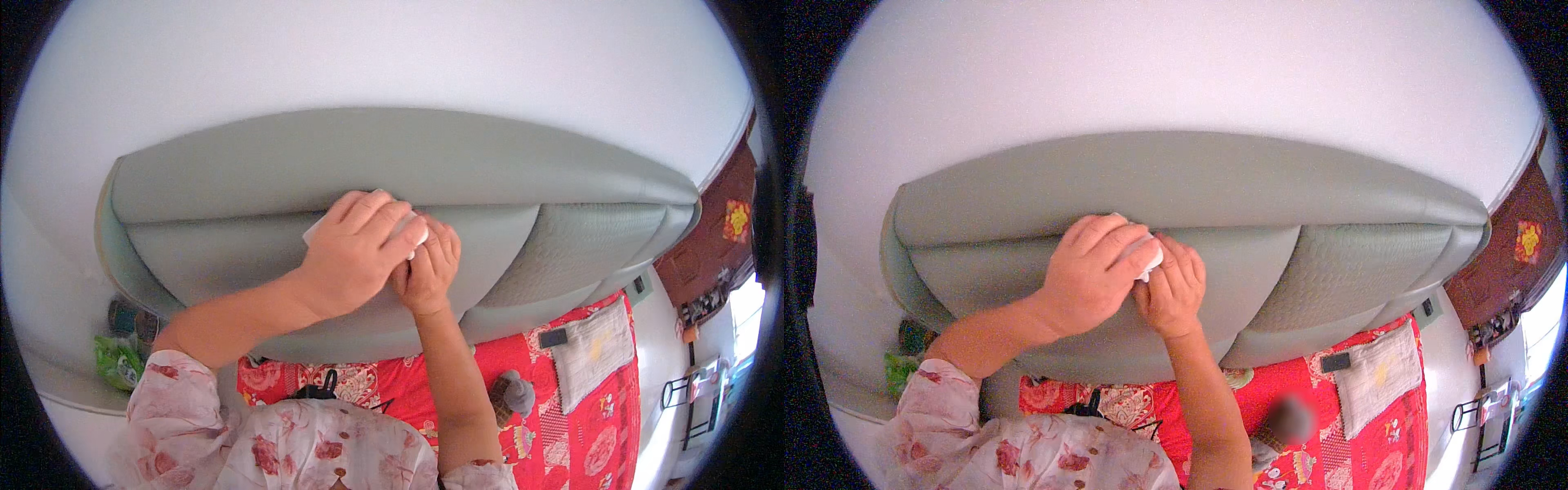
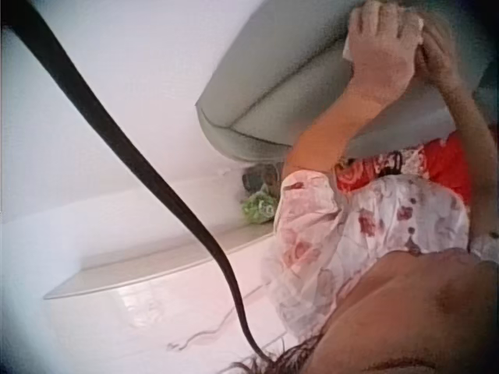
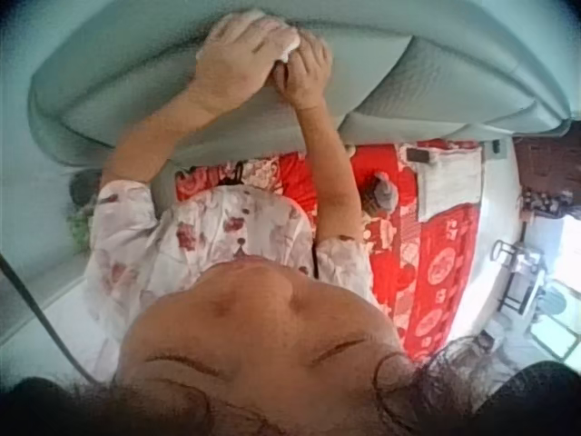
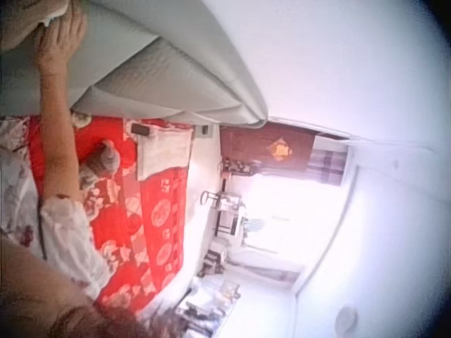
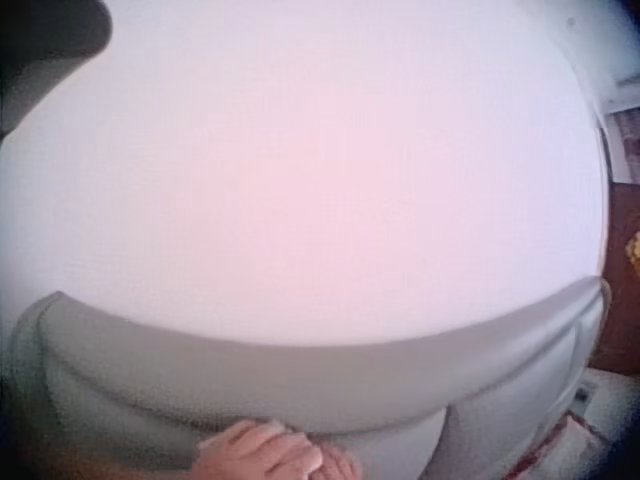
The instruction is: The person wipes a padded grey headboard using a white cloth, moving the cloth across the textured surfaces and into the seams.
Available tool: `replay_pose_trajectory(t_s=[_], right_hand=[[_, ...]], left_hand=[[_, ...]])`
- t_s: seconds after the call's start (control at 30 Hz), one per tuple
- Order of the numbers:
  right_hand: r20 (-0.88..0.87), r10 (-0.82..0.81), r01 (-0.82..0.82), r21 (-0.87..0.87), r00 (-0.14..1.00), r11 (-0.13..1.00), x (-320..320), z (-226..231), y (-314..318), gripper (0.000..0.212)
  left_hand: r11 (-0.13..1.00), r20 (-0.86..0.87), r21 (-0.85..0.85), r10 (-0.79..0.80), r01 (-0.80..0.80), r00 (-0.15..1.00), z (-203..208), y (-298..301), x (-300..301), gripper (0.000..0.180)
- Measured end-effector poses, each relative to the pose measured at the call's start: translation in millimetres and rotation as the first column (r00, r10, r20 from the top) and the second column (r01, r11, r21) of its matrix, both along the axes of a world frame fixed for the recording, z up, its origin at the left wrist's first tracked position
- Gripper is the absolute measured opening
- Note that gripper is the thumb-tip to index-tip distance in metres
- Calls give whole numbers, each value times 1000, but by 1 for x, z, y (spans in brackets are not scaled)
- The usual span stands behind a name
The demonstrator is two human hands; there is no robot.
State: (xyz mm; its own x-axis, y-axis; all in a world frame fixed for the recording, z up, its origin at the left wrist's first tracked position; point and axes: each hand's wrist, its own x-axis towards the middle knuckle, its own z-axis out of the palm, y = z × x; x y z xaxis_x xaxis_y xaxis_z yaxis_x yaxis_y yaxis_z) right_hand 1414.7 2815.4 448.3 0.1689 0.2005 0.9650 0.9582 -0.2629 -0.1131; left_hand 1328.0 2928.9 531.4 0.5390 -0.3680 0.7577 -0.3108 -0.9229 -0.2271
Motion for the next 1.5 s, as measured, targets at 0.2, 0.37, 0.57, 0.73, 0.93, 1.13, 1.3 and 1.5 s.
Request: replay_pose_trajectory(t_s=[0.2,0.37,0.57,0.73,0.93,1.13,1.3,1.5], right_hand=[[-61,-29,25,-69,998,997,1,4,-4,20],[-26,-34,31,-106,999,994,2,5,-3,19],[26,-16,17,-44,1000,999,1,3,-4,7],[10,27,-26,-51,1000,998,-8,1,5,13],[-17,-68,66,-91,998,994,11,-6,-26,15],[-59,135,-135,12,989,991,1,-4,11,21],[-26,29,-28,23,999,999,-3,6,-23,20],[27,56,-57,41,998,997,-3,2,-12,22]], left_hand=[[996,-185,-76,22,-37,983,-6,17,-16,33],[986,-231,-69,129,-149,964,2,58,-54,29],[932,-241,-64,331,-356,912,8,111,-117,29],[684,-375,-104,646,-722,665,14,157,-183,39],[471,-382,-120,790,-874,479,-4,206,-175,39],[531,-232,-188,794,-827,562,-28,242,-261,48],[588,-417,36,744,-808,522,-14,173,-186,45],[909,-228,-273,257,-315,939,-37,131,-133,50]])
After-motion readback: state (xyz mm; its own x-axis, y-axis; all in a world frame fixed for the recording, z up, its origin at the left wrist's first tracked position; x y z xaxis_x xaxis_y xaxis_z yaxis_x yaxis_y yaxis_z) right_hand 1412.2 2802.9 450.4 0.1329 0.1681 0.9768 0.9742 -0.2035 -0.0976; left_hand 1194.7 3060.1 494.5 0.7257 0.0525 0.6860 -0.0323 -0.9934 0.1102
